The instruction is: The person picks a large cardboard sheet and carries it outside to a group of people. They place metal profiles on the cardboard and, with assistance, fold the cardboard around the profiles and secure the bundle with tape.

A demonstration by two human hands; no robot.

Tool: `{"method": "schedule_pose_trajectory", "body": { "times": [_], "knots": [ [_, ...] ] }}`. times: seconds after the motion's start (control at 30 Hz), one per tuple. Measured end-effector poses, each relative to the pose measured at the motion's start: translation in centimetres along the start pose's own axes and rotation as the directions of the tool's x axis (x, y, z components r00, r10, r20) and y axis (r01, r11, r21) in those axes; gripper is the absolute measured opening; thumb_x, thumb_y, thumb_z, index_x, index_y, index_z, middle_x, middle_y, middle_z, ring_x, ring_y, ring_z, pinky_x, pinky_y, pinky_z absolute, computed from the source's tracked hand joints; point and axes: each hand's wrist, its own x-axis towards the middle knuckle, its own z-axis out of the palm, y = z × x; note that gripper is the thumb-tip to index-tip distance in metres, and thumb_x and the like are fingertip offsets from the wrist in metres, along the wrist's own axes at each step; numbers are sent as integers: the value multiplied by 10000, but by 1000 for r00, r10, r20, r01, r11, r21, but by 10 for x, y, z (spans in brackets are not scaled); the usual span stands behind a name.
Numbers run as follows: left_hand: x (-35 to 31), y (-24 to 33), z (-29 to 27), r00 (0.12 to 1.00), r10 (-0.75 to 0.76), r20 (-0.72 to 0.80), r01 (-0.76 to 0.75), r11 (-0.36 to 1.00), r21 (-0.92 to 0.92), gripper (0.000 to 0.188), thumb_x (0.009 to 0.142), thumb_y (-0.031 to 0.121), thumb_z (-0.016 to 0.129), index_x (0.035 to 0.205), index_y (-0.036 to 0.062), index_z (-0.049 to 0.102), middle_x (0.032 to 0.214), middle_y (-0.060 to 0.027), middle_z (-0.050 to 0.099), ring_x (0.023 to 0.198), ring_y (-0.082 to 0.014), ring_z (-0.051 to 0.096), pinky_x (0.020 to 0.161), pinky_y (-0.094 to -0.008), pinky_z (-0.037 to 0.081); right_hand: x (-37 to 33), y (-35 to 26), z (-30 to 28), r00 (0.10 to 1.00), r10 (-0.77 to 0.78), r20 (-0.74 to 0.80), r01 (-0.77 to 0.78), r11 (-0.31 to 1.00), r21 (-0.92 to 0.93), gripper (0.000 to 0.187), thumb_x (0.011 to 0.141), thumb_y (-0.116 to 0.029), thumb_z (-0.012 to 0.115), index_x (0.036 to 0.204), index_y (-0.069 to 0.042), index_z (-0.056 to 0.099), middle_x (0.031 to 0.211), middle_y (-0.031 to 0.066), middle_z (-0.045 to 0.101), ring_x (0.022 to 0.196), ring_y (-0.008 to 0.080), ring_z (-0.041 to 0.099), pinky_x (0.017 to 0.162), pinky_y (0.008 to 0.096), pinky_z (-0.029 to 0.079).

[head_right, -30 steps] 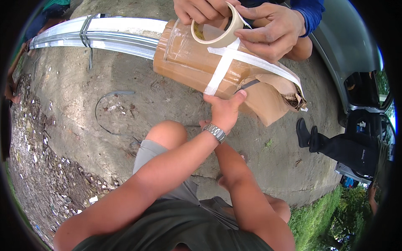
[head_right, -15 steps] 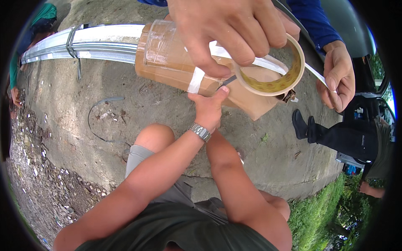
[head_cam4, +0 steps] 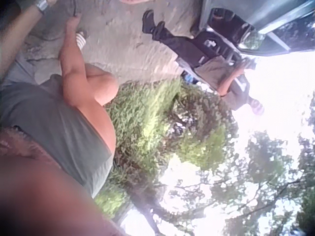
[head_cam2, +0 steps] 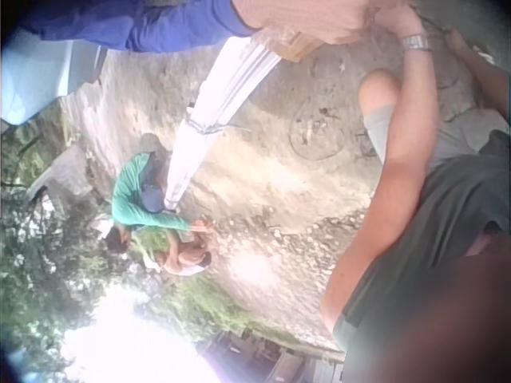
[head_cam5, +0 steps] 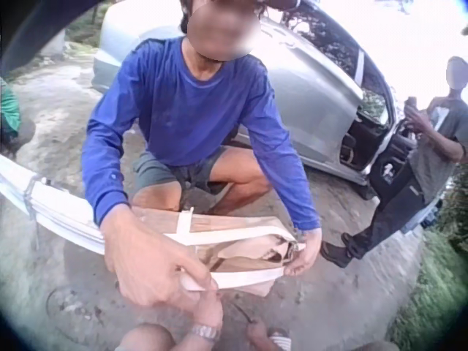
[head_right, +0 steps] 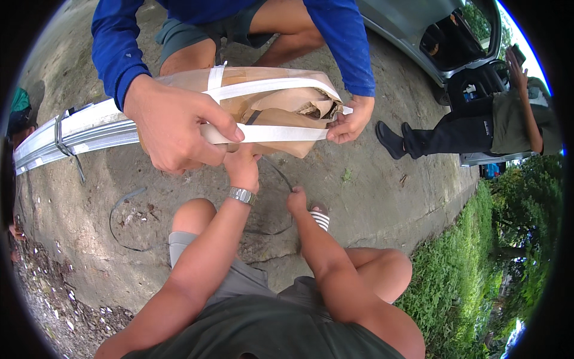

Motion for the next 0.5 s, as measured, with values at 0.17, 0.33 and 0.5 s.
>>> {"method": "schedule_pose_trajectory", "body": {
  "times": [0.17, 0.33, 0.5],
  "knots": [
    [-10, 26, 9, 990, -67, -127, 34, 969, -243, 997, 888, 250, 815, 1481, -84, 87, 1518, -228, 335, 1362, -272, 407, 1156, -395, 344, -27, -57, -44, 967, -54, 248, 91, 986, -138, 217, 920, -157, 657, 1039, 15, 715, 836, 188, 714, 819, 311, 692, 754, 417, 527],
    [-10, 34, 8, 992, -34, -121, 6, 975, -222, 1132, 839, 295, 867, 1493, -59, 14, 1535, -253, 298, 1392, -296, 373, 1198, -418, 291, -31, -89, -68, 973, -82, 217, 99, 993, -68, 205, 930, -167, 647, 996, 3, 740, 793, 146, 720, 695, 289, 687, 647, 414, 530],
    [-6, 31, 10, 987, -24, -156, -2, 987, -162, 1120, 832, 284, 869, 1494, -60, 33, 1541, -257, 301, 1400, -307, 374, 1202, -420, 286, -29, -107, -106, 954, 277, 117, -300, 863, 406, 145, 971, -117, 584, 1106, -105, 635, 695, 1, 553, 477, 121, 442, 390, 330, 341]
  ]
}}
